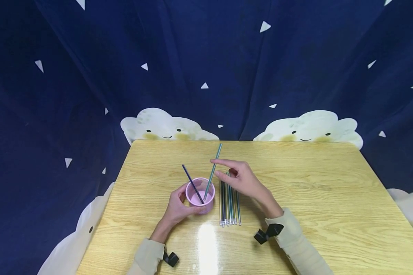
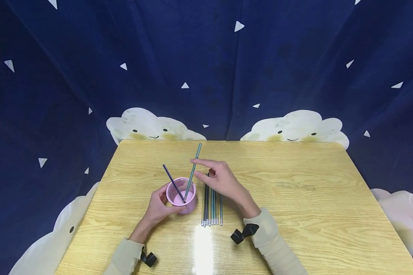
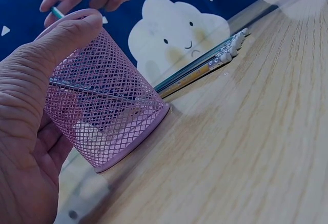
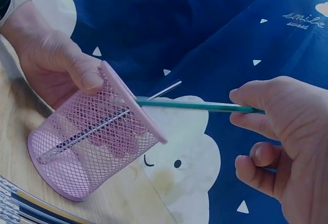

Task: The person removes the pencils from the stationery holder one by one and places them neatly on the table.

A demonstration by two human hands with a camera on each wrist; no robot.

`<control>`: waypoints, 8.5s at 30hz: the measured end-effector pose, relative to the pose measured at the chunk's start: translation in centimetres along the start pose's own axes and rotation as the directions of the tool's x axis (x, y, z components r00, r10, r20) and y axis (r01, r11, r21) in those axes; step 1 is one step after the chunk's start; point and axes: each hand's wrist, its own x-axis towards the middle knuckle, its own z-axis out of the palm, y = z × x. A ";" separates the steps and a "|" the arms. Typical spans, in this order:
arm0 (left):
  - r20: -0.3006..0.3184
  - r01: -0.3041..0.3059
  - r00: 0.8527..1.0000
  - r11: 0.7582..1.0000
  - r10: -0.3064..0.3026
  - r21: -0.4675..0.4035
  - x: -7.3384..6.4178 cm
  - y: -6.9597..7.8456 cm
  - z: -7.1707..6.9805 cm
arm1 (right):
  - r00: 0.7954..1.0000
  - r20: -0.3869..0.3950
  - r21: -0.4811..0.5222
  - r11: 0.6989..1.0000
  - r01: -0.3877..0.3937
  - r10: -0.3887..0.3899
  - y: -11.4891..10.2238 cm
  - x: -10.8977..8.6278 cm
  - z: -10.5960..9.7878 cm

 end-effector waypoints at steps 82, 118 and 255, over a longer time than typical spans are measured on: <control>-0.013 0.011 1.000 1.000 -0.011 -0.019 0.1 0.2 0.1 | 0.915 0.147 -0.180 0.920 -0.349 0.376 7.6 -9.1 -3.1; -0.014 0.023 1.000 1.000 -0.023 -0.016 0.2 0.3 0.1 | 0.983 0.102 -0.238 0.964 -0.122 0.150 4.5 -7.5 -0.6; -0.031 0.016 0.999 1.000 -0.016 -0.023 0.1 0.0 0.2 | 0.949 -0.291 0.032 0.990 0.136 -0.121 -0.6 -1.1 -1.7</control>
